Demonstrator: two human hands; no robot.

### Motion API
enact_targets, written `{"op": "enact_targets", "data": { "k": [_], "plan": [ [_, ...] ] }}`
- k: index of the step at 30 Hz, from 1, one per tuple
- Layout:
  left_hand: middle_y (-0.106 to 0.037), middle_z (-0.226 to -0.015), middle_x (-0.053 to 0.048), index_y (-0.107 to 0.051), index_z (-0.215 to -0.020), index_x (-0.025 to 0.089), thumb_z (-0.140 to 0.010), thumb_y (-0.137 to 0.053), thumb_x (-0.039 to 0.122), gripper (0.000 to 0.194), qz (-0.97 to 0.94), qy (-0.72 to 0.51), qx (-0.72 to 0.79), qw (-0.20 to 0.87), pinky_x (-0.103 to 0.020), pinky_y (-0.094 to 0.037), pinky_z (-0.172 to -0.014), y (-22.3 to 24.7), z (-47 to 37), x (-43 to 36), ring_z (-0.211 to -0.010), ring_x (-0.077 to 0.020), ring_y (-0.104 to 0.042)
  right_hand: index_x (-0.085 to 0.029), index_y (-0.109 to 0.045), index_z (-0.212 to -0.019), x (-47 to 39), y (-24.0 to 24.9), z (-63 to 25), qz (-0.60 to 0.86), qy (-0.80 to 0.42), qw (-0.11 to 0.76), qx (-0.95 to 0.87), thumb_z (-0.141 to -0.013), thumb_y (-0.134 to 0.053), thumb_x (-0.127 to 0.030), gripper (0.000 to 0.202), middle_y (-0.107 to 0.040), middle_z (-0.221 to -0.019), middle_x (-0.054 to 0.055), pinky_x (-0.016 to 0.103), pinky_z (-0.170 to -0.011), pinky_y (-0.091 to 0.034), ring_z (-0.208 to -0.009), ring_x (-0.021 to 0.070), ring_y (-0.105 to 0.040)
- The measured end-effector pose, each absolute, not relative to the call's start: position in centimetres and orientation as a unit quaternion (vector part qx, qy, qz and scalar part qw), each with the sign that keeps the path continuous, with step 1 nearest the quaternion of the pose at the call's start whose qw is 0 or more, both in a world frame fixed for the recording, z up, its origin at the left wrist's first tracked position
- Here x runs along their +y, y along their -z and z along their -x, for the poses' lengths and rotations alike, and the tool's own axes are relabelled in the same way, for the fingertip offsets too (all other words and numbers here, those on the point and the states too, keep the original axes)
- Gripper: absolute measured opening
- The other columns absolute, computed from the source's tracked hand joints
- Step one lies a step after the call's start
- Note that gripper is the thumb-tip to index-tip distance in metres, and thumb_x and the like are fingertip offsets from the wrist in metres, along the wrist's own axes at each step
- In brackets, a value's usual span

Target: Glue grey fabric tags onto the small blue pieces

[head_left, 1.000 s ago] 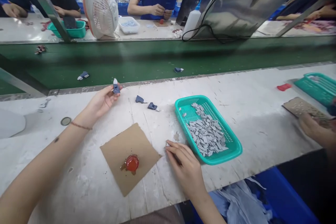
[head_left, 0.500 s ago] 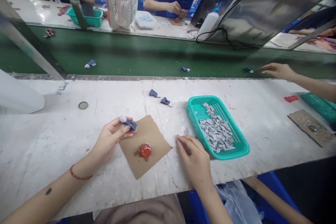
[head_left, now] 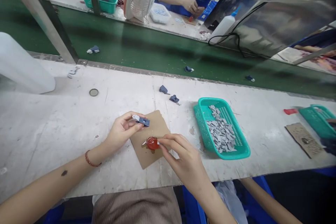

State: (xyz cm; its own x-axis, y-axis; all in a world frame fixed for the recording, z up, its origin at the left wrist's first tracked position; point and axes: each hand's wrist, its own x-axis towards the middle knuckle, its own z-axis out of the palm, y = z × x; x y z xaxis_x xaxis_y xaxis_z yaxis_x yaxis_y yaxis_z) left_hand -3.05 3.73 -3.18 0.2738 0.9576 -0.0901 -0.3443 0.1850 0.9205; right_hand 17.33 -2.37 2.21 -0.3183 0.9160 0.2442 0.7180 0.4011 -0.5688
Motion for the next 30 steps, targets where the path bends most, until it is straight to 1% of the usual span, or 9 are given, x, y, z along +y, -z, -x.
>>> {"op": "enact_targets", "data": {
  "k": [7,9,12,15,17,20,22,27,30],
  "plan": [
    [-0.071,-0.106,-0.007,-0.069,-0.097,0.018,-0.081,-0.072,0.025,0.017,-0.43,-0.48,0.347,0.681,-0.033,-0.057,-0.088,3.5,3.0,3.6,-0.097,-0.0199,-0.069,-0.021,-0.069,-0.096,-2.1,-2.0,-16.8,0.493,-0.176,0.224,-0.822,-0.095,-0.05,-0.015,0.02,-0.069,-0.093,0.008,0.036,-0.071,-0.057,-0.084,0.0217,-0.066],
    [-0.071,-0.105,-0.007,-0.068,-0.098,0.018,-0.081,-0.072,0.025,0.018,-0.428,-0.478,0.345,0.685,-0.033,-0.057,-0.088,3.5,3.0,3.5,-0.096,-0.0198,-0.069,-0.021,-0.071,-0.095,-2.0,-2.2,-16.8,0.503,-0.202,0.239,-0.806,-0.093,-0.053,-0.015,0.019,-0.07,-0.091,0.008,0.036,-0.073,-0.057,-0.085,0.0217,-0.066],
    [-0.072,-0.099,-0.006,-0.068,-0.097,0.018,-0.081,-0.072,0.025,0.018,-0.418,-0.471,0.343,0.697,-0.033,-0.057,-0.087,3.2,2.8,3.2,-0.092,-0.0193,-0.07,-0.022,-0.074,-0.093,-1.7,-2.8,-16.9,0.544,-0.293,0.292,-0.73,-0.089,-0.061,-0.018,0.014,-0.072,-0.091,0.006,0.035,-0.077,-0.058,-0.087,0.021,-0.068],
    [-0.074,-0.098,-0.006,-0.069,-0.095,0.018,-0.081,-0.072,0.024,0.016,-0.415,-0.467,0.336,0.705,-0.033,-0.058,-0.086,2.7,2.6,2.7,-0.093,-0.0201,-0.071,-0.022,-0.075,-0.088,-1.1,-3.5,-17.0,0.574,-0.409,0.351,-0.617,-0.084,-0.069,-0.023,0.008,-0.075,-0.091,0.005,0.033,-0.074,-0.06,-0.084,0.0204,-0.071],
    [-0.075,-0.099,-0.007,-0.071,-0.096,0.018,-0.08,-0.073,0.024,0.018,-0.415,-0.459,0.335,0.711,-0.035,-0.059,-0.087,2.3,2.5,2.4,-0.095,-0.0223,-0.072,-0.022,-0.076,-0.087,-0.6,-3.9,-16.9,0.575,-0.457,0.377,-0.565,-0.081,-0.072,-0.027,0.009,-0.076,-0.09,0.005,0.032,-0.072,-0.062,-0.082,0.0204,-0.072],
    [-0.076,-0.103,-0.009,-0.072,-0.099,0.018,-0.077,-0.075,0.026,0.023,-0.409,-0.446,0.343,0.719,-0.039,-0.06,-0.086,1.9,2.4,1.8,-0.094,-0.0253,-0.073,-0.022,-0.076,-0.087,0.0,-4.4,-16.3,0.569,-0.471,0.397,-0.545,-0.079,-0.073,-0.03,0.011,-0.077,-0.092,0.005,0.034,-0.074,-0.062,-0.085,0.0214,-0.073],
    [-0.076,-0.103,-0.008,-0.072,-0.101,0.019,-0.077,-0.076,0.026,0.026,-0.403,-0.444,0.343,0.723,-0.039,-0.061,-0.084,1.8,2.4,1.6,-0.092,-0.0257,-0.074,-0.022,-0.076,-0.085,0.3,-4.6,-15.7,0.562,-0.472,0.406,-0.545,-0.078,-0.074,-0.03,0.011,-0.077,-0.093,0.005,0.034,-0.077,-0.063,-0.088,0.0218,-0.073],
    [-0.076,-0.089,-0.006,-0.07,-0.094,0.02,-0.077,-0.076,0.027,0.02,-0.395,-0.441,0.341,0.73,-0.036,-0.061,-0.078,1.9,2.5,1.4,-0.084,-0.0238,-0.074,-0.021,-0.077,-0.085,0.4,-5.0,-14.8,0.555,-0.484,0.398,-0.547,-0.078,-0.073,-0.026,0.009,-0.077,-0.09,0.005,0.033,-0.076,-0.064,-0.083,0.0204,-0.073],
    [-0.076,-0.085,-0.005,-0.068,-0.094,0.02,-0.077,-0.076,0.028,0.02,-0.391,-0.443,0.339,0.732,-0.034,-0.06,-0.075,2.0,2.5,1.3,-0.081,-0.0228,-0.074,-0.022,-0.077,-0.086,0.4,-4.9,-14.6,0.549,-0.478,0.398,-0.558,-0.078,-0.072,-0.021,0.009,-0.076,-0.091,0.004,0.032,-0.078,-0.063,-0.084,0.0192,-0.073]
  ]
}}
